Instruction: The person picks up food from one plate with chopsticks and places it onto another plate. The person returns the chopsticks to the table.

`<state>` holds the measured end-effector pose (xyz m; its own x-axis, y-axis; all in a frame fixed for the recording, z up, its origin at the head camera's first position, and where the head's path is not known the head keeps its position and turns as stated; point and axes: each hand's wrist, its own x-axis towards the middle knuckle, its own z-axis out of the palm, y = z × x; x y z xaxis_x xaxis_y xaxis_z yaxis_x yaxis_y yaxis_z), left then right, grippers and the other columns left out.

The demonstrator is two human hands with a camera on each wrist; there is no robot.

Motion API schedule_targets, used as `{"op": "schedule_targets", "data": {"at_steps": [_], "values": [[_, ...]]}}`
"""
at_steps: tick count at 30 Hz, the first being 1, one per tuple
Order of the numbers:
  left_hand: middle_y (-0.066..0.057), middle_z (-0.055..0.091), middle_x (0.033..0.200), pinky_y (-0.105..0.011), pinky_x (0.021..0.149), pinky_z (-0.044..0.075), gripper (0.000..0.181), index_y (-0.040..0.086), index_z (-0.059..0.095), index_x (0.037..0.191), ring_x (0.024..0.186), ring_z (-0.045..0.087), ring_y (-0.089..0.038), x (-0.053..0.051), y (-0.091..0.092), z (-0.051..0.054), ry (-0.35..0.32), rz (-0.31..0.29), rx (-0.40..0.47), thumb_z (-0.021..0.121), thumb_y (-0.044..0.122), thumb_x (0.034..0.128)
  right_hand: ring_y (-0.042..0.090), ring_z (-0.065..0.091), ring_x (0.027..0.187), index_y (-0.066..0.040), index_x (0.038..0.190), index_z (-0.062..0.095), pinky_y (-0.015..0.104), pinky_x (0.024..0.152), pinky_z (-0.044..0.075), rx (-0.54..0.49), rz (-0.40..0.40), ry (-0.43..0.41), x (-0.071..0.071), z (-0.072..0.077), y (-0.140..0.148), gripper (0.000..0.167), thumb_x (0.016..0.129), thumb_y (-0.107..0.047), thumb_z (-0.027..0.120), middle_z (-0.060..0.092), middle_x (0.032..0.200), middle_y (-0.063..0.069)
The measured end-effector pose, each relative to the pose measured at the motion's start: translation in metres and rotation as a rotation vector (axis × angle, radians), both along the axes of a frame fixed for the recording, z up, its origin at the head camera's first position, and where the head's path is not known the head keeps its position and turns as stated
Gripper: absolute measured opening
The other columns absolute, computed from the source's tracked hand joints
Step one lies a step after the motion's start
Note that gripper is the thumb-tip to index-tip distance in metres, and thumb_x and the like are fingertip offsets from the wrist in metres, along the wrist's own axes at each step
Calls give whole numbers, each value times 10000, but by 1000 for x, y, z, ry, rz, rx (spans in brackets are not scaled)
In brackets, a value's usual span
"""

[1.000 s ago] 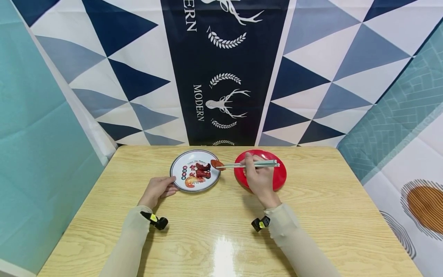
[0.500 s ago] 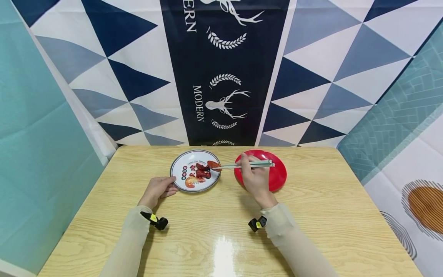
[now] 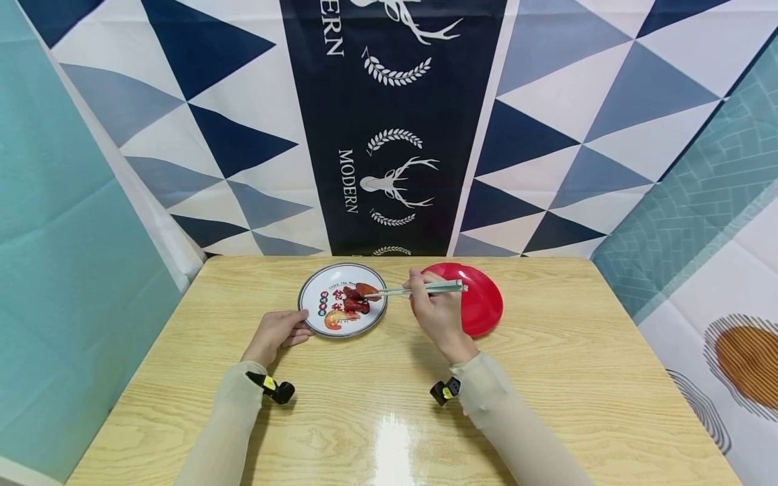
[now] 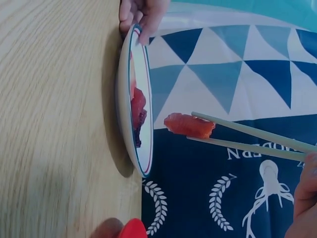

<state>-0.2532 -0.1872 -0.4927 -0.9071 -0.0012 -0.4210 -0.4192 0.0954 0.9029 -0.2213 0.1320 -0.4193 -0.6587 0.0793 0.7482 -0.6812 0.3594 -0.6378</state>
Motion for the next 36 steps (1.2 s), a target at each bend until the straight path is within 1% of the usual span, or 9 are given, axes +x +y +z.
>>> {"op": "schedule_targets", "data": {"at_steps": [2, 8, 13, 20, 26, 33, 36], "values": [[-28, 738, 794, -213, 717, 661, 448, -75, 627, 1327, 707, 734, -70, 0, 0, 0, 1, 1, 4, 634, 269, 1041, 85, 486, 539, -15, 766, 738, 137, 459, 401, -1, 20, 3, 0, -1, -1, 247, 989, 15, 636, 620, 604, 76], [-30, 740, 795, -211, 716, 661, 443, -75, 628, 1326, 707, 735, -71, 1, 0, -1, 2, 1, 8, 630, 267, 1044, 98, 528, 567, -29, 773, 752, 147, 487, 446, 0, 21, 19, -1, -2, -6, 247, 996, -17, 645, 658, 641, 49], [-30, 741, 793, -213, 715, 661, 437, -74, 636, 1313, 705, 736, -72, 1, 0, -1, -2, 1, 6, 629, 270, 1044, 116, 532, 558, -18, 762, 745, 158, 485, 440, 9, 23, 42, -3, -3, -8, 254, 990, 8, 637, 654, 632, 46], [-34, 738, 797, -216, 719, 662, 441, -72, 635, 1315, 710, 734, -74, 1, -1, 0, -2, 0, -1, 628, 276, 1045, 107, 523, 569, -13, 767, 744, 122, 527, 450, 23, 57, 22, -3, -1, -12, 265, 1005, -10, 626, 645, 633, 81], [-33, 740, 791, -213, 716, 661, 441, -77, 636, 1312, 706, 735, -73, 1, -1, 0, 5, 0, 4, 632, 272, 1042, 104, 512, 556, -11, 767, 747, 145, 471, 404, 28, 78, 26, -3, 0, -17, 269, 1008, -18, 628, 643, 631, 63], [-34, 735, 802, -212, 719, 661, 430, -73, 646, 1299, 706, 738, -74, 0, 0, -1, 6, 9, 3, 637, 269, 1039, 110, 538, 554, -8, 754, 736, 159, 459, 422, 21, 88, 58, -4, -2, -20, 262, 992, 17, 628, 646, 629, 52], [-36, 734, 807, -212, 723, 661, 430, -71, 646, 1300, 710, 739, -73, 0, 0, -1, 7, 9, 3, 635, 271, 1040, 118, 542, 555, 19, 747, 729, 156, 458, 420, 18, 90, 67, -5, -4, -21, 264, 990, 22, 625, 644, 625, 89]]}}
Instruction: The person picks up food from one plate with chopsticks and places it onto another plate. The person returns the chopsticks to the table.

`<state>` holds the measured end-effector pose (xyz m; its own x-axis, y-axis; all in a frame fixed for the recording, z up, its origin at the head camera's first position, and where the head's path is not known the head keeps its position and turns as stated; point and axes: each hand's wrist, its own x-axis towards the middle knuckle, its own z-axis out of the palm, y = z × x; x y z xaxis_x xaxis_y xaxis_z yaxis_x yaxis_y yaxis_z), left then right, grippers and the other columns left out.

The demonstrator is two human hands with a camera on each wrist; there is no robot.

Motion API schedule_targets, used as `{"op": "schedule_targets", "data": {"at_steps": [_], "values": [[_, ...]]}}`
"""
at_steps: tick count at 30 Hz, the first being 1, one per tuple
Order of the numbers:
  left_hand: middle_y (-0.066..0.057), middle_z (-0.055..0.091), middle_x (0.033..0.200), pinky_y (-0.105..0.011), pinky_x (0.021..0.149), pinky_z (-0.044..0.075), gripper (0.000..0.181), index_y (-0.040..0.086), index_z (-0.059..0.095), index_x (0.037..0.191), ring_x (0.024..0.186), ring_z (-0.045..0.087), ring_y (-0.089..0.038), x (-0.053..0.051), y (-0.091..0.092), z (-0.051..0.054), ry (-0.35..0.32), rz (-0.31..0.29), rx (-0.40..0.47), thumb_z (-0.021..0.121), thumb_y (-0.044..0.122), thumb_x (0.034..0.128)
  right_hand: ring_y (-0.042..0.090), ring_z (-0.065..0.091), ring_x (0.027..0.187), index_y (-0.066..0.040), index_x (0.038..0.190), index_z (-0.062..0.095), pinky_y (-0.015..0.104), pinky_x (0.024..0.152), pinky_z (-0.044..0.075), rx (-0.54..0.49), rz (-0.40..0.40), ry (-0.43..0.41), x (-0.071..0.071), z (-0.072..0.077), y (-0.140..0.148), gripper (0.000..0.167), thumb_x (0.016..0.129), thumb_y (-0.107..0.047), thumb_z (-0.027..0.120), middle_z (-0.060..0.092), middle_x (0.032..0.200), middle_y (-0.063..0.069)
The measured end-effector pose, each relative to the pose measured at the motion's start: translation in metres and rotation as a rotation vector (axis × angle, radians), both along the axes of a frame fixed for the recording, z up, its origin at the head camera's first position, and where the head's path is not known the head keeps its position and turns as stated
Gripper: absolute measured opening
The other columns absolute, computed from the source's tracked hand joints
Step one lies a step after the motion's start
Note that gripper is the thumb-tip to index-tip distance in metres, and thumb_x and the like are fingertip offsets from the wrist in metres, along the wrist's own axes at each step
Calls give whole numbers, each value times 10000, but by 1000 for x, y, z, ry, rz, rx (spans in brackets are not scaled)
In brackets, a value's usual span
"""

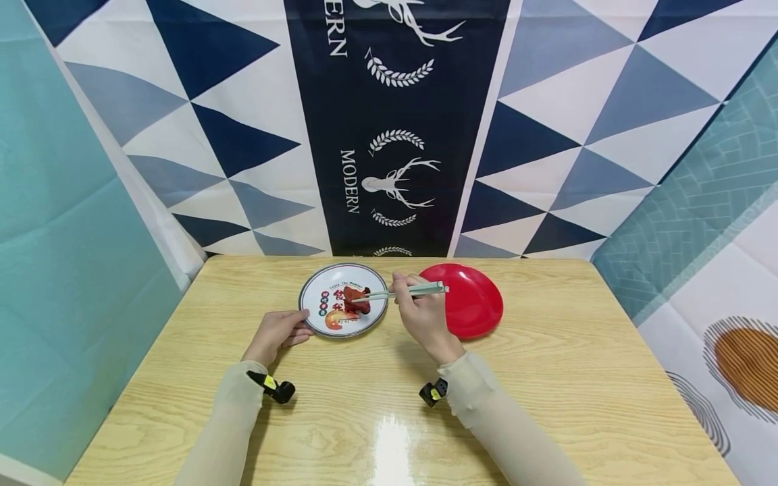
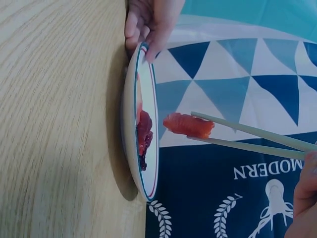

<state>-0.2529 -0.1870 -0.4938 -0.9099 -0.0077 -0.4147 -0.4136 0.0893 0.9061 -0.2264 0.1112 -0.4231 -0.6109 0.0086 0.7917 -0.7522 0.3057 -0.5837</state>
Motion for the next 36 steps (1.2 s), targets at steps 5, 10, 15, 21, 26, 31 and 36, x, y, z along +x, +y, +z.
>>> {"op": "schedule_targets", "data": {"at_steps": [5, 10, 15, 21, 26, 31, 36], "values": [[-38, 733, 810, -212, 720, 661, 442, -74, 637, 1315, 710, 738, -75, 0, 0, 2, 2, -4, 2, 635, 273, 1040, 128, 555, 559, 31, 754, 725, 159, 450, 429, 10, -5, 7, 0, 1, -1, 247, 984, 26, 633, 652, 634, 111], [-32, 737, 804, -209, 718, 660, 448, -79, 631, 1321, 712, 735, -72, 2, 0, 2, 8, -7, 9, 635, 271, 1042, 125, 555, 570, 18, 774, 735, 160, 452, 447, 29, -11, -25, 2, 2, -3, 239, 993, -8, 645, 667, 655, 74], [-26, 741, 796, -207, 719, 659, 439, -79, 635, 1312, 710, 734, -68, 1, 0, 2, 5, -6, 11, 632, 268, 1043, 143, 568, 616, -2, 767, 742, 153, 478, 434, 33, -10, -54, 2, 0, -5, 245, 995, -34, 657, 645, 641, 99], [-27, 744, 783, -207, 717, 659, 431, -83, 640, 1302, 701, 734, -70, 1, 1, 2, 4, -2, 10, 632, 261, 1042, 176, 571, 648, -23, 758, 737, 167, 482, 375, 47, -8, -62, 2, 0, -9, 204, 947, 32, 685, 570, 610, 39], [-27, 742, 786, -211, 721, 660, 439, -81, 639, 1303, 704, 733, -69, 3, 1, 3, 6, -2, 8, 638, 270, 1039, 182, 568, 629, 6, 746, 724, 156, 515, 402, 57, 13, -64, 2, 1, -13, 205, 935, 72, 678, 585, 609, 57], [-29, 739, 789, -209, 720, 659, 440, -78, 635, 1310, 704, 732, -68, 3, 1, 3, 2, -3, 11, 636, 271, 1041, 218, 568, 615, 55, 741, 702, 167, 542, 429, 59, 25, -57, 2, -1, -18, 192, 923, 106, 665, 571, 598, 99], [-30, 735, 795, -210, 718, 660, 448, -77, 629, 1322, 705, 734, -70, 3, 2, 3, 0, 3, 10, 634, 272, 1042, 181, 571, 620, 36, 759, 722, 169, 536, 434, 68, 40, -53, 1, -4, -20, 185, 938, 56, 681, 622, 633, 89]]}}
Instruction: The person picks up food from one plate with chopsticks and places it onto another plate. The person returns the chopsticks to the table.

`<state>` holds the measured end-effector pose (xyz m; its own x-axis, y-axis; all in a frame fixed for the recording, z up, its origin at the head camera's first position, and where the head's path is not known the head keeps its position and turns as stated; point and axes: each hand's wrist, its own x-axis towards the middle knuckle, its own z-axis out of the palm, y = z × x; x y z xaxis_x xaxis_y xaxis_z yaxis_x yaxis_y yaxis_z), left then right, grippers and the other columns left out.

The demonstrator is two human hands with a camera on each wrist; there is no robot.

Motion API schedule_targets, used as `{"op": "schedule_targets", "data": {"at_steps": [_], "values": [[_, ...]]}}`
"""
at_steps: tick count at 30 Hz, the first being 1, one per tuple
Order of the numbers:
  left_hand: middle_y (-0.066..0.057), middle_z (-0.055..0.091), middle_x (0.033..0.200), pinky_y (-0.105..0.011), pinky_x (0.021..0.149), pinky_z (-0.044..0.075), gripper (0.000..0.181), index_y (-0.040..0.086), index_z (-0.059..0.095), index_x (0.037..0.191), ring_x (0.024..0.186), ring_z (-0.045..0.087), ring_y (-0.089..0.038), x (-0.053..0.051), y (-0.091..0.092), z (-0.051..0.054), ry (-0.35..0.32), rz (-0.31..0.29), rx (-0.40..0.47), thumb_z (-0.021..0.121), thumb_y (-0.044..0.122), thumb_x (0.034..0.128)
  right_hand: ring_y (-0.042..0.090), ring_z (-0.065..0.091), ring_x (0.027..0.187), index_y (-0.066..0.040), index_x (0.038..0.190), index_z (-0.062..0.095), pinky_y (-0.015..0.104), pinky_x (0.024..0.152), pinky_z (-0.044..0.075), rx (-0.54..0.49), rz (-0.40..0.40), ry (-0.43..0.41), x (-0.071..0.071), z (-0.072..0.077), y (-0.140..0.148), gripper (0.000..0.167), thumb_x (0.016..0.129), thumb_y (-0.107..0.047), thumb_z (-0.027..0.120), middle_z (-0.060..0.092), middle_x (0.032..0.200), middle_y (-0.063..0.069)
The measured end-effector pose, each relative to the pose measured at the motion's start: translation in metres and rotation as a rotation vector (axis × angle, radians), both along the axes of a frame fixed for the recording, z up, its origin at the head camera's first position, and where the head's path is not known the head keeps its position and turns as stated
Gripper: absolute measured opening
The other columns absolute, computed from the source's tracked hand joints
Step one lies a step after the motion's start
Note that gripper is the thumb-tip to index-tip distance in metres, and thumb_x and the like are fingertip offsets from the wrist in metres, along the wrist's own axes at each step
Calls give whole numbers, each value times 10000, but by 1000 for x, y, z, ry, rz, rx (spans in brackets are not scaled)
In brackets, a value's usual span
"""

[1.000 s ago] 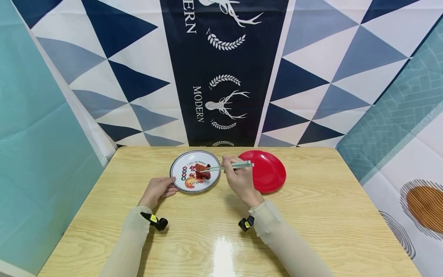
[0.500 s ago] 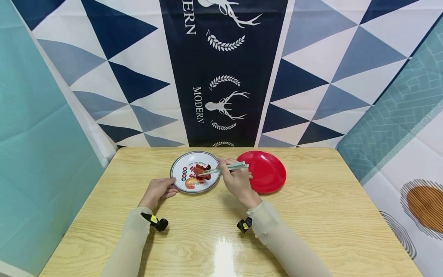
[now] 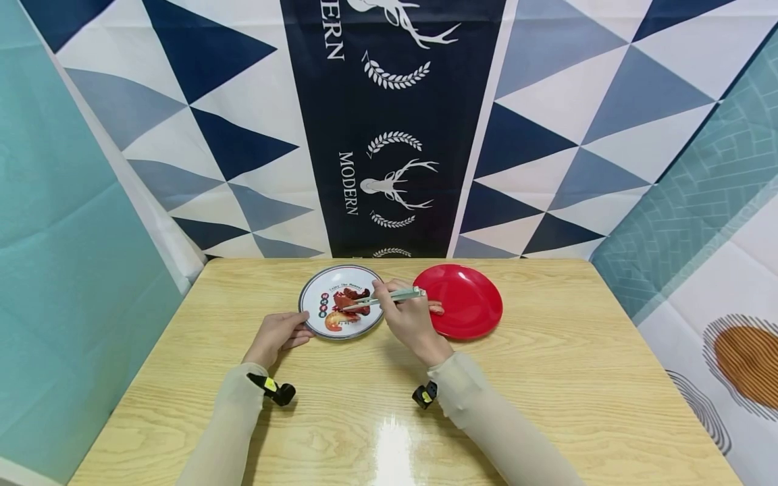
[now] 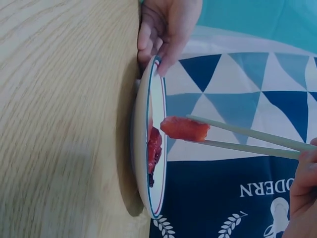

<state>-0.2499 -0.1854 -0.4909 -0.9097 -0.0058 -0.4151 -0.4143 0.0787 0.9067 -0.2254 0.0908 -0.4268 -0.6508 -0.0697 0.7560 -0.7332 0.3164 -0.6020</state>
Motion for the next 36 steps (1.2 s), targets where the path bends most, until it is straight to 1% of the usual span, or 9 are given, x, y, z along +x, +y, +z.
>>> {"op": "schedule_targets", "data": {"at_steps": [4, 8, 11, 16, 19, 22, 27, 30, 36], "values": [[-29, 736, 790, -208, 713, 659, 444, -74, 634, 1318, 700, 734, -69, 0, 0, 0, -1, 4, -1, 637, 272, 1040, 136, 554, 630, -4, 757, 729, 164, 521, 415, 28, 43, 12, -1, -2, 0, 207, 960, 6, 689, 597, 631, 55], [-27, 735, 787, -208, 711, 659, 438, -72, 641, 1307, 702, 732, -69, 0, 1, 0, 2, 4, 1, 642, 274, 1038, 115, 544, 629, -23, 761, 732, 163, 518, 445, 84, 84, 21, -3, -3, 0, 211, 966, -11, 688, 605, 647, 41], [-25, 733, 786, -207, 712, 659, 439, -73, 641, 1305, 702, 731, -68, 1, 0, 0, 4, 2, 2, 642, 274, 1038, 97, 546, 633, -42, 726, 706, 169, 524, 475, 137, 88, 28, -3, -3, -1, 239, 963, -21, 697, 629, 675, 23], [-20, 732, 781, -202, 710, 658, 436, -76, 640, 1303, 700, 729, -64, 0, 0, -1, 6, -1, 4, 637, 272, 1040, 71, 520, 633, -96, 693, 671, 158, 494, 456, 207, 65, 8, 1, -2, -3, 279, 966, -76, 720, 615, 694, -6], [-17, 734, 778, -201, 711, 657, 436, -77, 638, 1305, 700, 728, -62, 0, 0, -1, 9, -5, 4, 633, 271, 1042, 63, 515, 634, -84, 740, 713, 150, 498, 457, 231, 59, -4, 2, -2, -3, 228, 967, -95, 725, 620, 709, -9], [-17, 733, 778, -203, 712, 658, 444, -80, 630, 1317, 700, 728, -62, 0, 0, -2, 9, -6, 5, 632, 270, 1044, 71, 509, 629, -58, 794, 747, 155, 500, 449, 236, 66, -2, 2, -3, -3, 152, 946, -57, 737, 615, 709, -2], [-21, 732, 783, -209, 711, 660, 461, -78, 616, 1338, 700, 729, -66, 0, 1, -1, 2, -3, 8, 634, 276, 1043, 75, 517, 638, -36, 803, 757, 148, 508, 451, 228, 92, -4, 0, -5, -3, 124, 927, -39, 754, 626, 718, 1], [-21, 732, 782, -210, 709, 660, 460, -77, 617, 1336, 699, 729, -66, 0, 1, -1, -3, -3, 8, 634, 277, 1042, 78, 544, 657, -59, 834, 773, 143, 533, 479, 237, 111, 11, -1, -7, -4, 88, 917, -33, 763, 665, 736, 8], [-22, 733, 773, -211, 710, 661, 452, -82, 622, 1324, 697, 728, -68, -2, -1, -1, -4, -3, 17, 636, 271, 1041, 72, 578, 688, -86, 916, 787, 129, 599, 515, 272, 157, 34, -3, -8, -4, 52, 947, -82, 745, 722, 791, 28]]}}
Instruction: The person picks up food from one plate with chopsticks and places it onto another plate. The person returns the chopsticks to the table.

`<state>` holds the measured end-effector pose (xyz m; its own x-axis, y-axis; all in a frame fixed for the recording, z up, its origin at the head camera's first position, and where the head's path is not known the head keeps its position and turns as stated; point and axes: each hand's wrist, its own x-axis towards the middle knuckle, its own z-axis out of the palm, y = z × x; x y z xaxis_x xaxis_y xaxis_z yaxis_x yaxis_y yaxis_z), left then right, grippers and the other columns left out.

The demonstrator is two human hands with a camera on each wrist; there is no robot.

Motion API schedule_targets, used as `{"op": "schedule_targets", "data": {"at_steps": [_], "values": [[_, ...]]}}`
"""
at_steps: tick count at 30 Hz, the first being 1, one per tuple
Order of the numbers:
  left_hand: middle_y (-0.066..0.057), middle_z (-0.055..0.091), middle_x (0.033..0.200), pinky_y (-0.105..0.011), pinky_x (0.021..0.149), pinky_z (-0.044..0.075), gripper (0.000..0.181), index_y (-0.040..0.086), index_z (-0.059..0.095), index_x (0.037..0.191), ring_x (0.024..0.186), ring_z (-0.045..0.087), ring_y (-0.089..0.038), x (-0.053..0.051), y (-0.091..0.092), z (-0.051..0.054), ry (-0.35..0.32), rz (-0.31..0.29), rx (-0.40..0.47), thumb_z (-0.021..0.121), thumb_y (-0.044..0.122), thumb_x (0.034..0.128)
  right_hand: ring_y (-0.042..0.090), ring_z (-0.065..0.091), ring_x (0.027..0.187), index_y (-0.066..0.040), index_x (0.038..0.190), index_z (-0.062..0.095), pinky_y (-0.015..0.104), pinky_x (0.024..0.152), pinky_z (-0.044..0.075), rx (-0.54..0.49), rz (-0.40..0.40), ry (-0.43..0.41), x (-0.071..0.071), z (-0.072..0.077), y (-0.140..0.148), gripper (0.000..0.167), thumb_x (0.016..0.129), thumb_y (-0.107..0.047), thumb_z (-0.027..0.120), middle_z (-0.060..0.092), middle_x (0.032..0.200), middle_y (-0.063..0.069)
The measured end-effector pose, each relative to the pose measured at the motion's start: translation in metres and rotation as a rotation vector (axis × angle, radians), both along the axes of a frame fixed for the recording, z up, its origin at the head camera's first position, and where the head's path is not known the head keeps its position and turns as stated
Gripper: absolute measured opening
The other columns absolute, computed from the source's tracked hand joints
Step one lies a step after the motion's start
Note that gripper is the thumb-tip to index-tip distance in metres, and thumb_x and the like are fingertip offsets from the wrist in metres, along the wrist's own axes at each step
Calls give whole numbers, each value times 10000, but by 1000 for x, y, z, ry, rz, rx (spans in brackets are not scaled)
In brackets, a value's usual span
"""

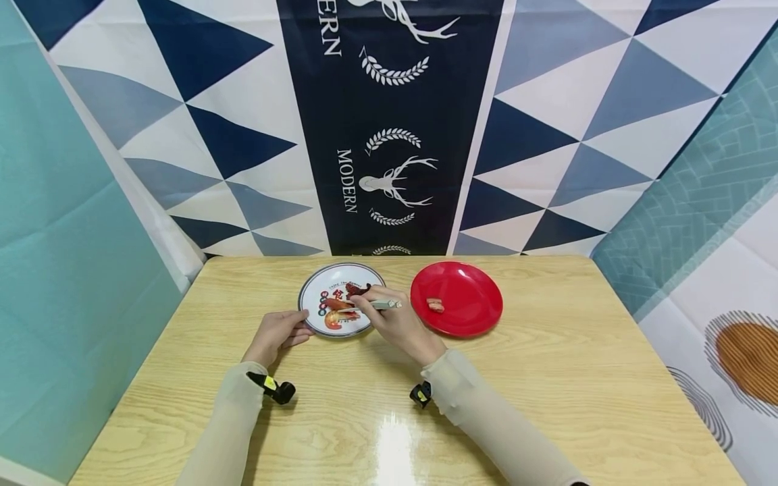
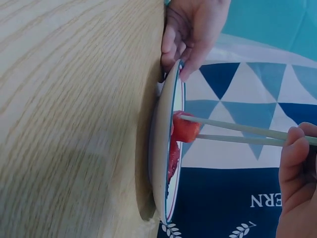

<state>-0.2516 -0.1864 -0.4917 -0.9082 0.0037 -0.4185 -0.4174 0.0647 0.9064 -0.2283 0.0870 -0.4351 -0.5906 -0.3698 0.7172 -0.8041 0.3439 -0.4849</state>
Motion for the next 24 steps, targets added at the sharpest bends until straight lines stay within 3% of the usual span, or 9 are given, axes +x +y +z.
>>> {"op": "schedule_targets", "data": {"at_steps": [9, 16, 24], "values": [[-17, 735, 767, -208, 704, 660, 453, -81, 623, 1321, 693, 727, -66, -1, 0, -1, -4, 0, 0, 641, 272, 1038, 67, 536, 658, -76, 910, 792, 139, 566, 483, 7, 16, 28, -2, -1, -3, 80, 910, -3, 760, 682, 758, 10], [-18, 735, 773, -208, 708, 660, 445, -82, 622, 1325, 698, 728, -66, -1, 0, -1, -2, -1, -7, 633, 261, 1042, 67, 595, 694, -64, 950, 802, 136, 625, 549, 35, 19, 14, -2, -3, -4, 72, 910, -16, 765, 713, 786, 33], [-18, 735, 773, -208, 707, 660, 440, -82, 619, 1328, 697, 726, -64, -2, 0, -1, 0, 2, -11, 622, 258, 1048, 54, 531, 662, -55, 952, 805, 117, 562, 475, 44, 20, -3, -3, -5, -3, 61, 927, -33, 753, 675, 763, 8]]}}
